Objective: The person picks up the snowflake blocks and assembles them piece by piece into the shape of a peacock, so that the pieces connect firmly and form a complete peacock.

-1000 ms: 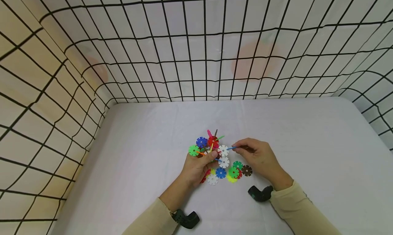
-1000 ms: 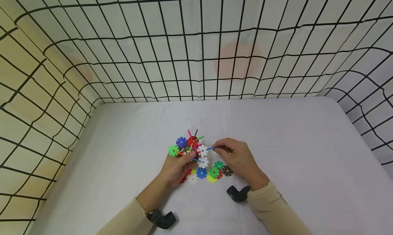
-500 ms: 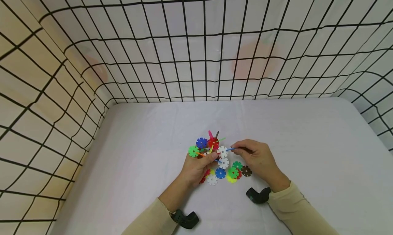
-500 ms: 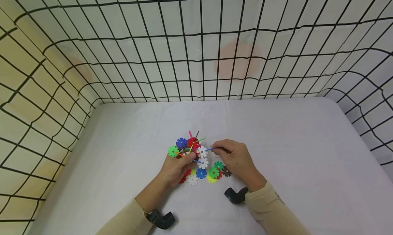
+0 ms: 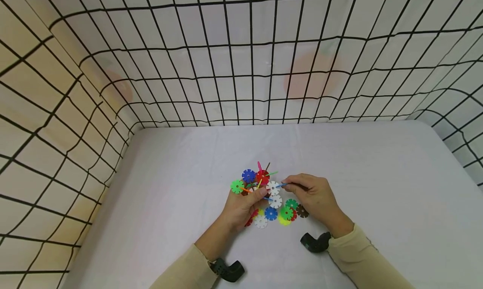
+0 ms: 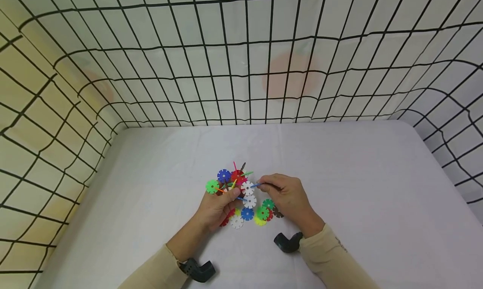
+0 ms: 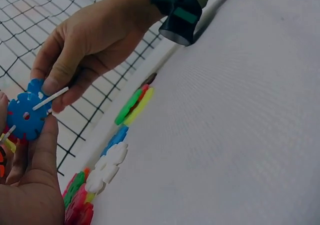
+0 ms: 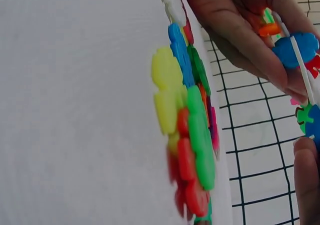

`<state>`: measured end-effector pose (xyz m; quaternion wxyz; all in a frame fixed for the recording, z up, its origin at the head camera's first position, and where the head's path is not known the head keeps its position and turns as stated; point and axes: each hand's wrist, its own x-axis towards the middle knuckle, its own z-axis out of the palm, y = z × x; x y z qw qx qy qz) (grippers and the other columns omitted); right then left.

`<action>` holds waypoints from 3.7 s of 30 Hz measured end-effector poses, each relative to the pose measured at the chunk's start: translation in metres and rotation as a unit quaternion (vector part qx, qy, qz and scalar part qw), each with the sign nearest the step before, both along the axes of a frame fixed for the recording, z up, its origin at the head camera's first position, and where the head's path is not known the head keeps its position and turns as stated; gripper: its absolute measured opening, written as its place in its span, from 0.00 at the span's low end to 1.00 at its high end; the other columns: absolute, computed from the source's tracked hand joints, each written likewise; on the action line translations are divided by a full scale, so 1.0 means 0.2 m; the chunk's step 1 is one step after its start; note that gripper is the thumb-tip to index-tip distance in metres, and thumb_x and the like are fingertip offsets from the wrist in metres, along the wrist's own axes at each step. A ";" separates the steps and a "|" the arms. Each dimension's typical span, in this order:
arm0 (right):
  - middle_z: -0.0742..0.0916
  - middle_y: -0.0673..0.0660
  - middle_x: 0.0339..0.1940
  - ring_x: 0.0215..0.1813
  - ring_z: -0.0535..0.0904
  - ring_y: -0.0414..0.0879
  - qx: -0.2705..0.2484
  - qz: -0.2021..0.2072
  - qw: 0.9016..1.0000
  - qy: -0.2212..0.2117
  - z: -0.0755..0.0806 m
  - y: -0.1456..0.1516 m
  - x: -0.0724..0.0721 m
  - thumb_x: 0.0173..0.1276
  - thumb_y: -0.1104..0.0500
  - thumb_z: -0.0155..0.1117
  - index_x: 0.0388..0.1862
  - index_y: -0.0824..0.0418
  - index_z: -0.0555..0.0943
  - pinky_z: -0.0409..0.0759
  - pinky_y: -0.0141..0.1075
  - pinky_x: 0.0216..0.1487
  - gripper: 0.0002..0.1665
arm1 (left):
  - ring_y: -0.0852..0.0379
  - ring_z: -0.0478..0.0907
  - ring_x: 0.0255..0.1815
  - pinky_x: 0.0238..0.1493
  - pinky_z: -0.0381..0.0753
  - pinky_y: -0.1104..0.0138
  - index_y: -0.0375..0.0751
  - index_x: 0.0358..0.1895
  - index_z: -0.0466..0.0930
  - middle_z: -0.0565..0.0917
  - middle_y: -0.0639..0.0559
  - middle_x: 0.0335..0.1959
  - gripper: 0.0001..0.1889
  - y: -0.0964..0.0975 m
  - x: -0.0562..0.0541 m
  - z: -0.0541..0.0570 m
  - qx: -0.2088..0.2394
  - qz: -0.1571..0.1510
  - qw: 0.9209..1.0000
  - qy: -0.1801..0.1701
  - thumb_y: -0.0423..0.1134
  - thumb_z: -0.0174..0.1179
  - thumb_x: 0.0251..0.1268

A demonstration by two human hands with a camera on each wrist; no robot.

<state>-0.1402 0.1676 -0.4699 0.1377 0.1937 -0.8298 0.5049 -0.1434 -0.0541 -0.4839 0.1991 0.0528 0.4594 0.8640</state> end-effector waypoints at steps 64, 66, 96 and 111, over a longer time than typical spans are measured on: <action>0.89 0.51 0.40 0.41 0.90 0.38 -0.207 -0.043 0.938 -0.273 0.01 -0.17 0.02 0.72 0.60 0.68 0.65 0.64 0.72 0.86 0.27 0.48 0.26 | 0.55 0.88 0.52 0.51 0.87 0.63 0.41 0.61 0.71 0.87 0.51 0.52 0.15 0.00 0.00 0.01 0.046 0.087 0.995 -0.028 0.32 0.57 0.76; 0.89 0.57 0.45 0.43 0.89 0.40 -0.180 -0.036 0.944 -0.275 0.01 -0.16 0.02 0.72 0.57 0.69 0.68 0.61 0.71 0.85 0.26 0.49 0.29 | 0.55 0.88 0.52 0.52 0.87 0.62 0.42 0.62 0.70 0.87 0.51 0.53 0.15 -0.01 -0.01 0.00 0.053 0.097 0.994 -0.021 0.32 0.56 0.77; 0.88 0.65 0.44 0.42 0.89 0.50 -0.083 -0.012 0.977 -0.194 0.04 0.00 -0.01 0.74 0.65 0.64 0.52 0.66 0.79 0.87 0.30 0.45 0.11 | 0.58 0.88 0.48 0.49 0.89 0.62 0.49 0.57 0.72 0.88 0.56 0.49 0.10 -0.03 0.00 0.00 0.061 0.069 0.994 -0.055 0.42 0.54 0.78; 0.88 0.61 0.47 0.42 0.86 0.37 -0.068 0.028 0.981 -0.179 0.02 -0.02 0.01 0.71 0.64 0.68 0.46 0.62 0.85 0.87 0.30 0.44 0.07 | 0.59 0.89 0.46 0.47 0.89 0.66 0.43 0.61 0.66 0.88 0.54 0.50 0.19 0.01 -0.01 -0.01 0.026 0.056 0.996 -0.056 0.27 0.58 0.72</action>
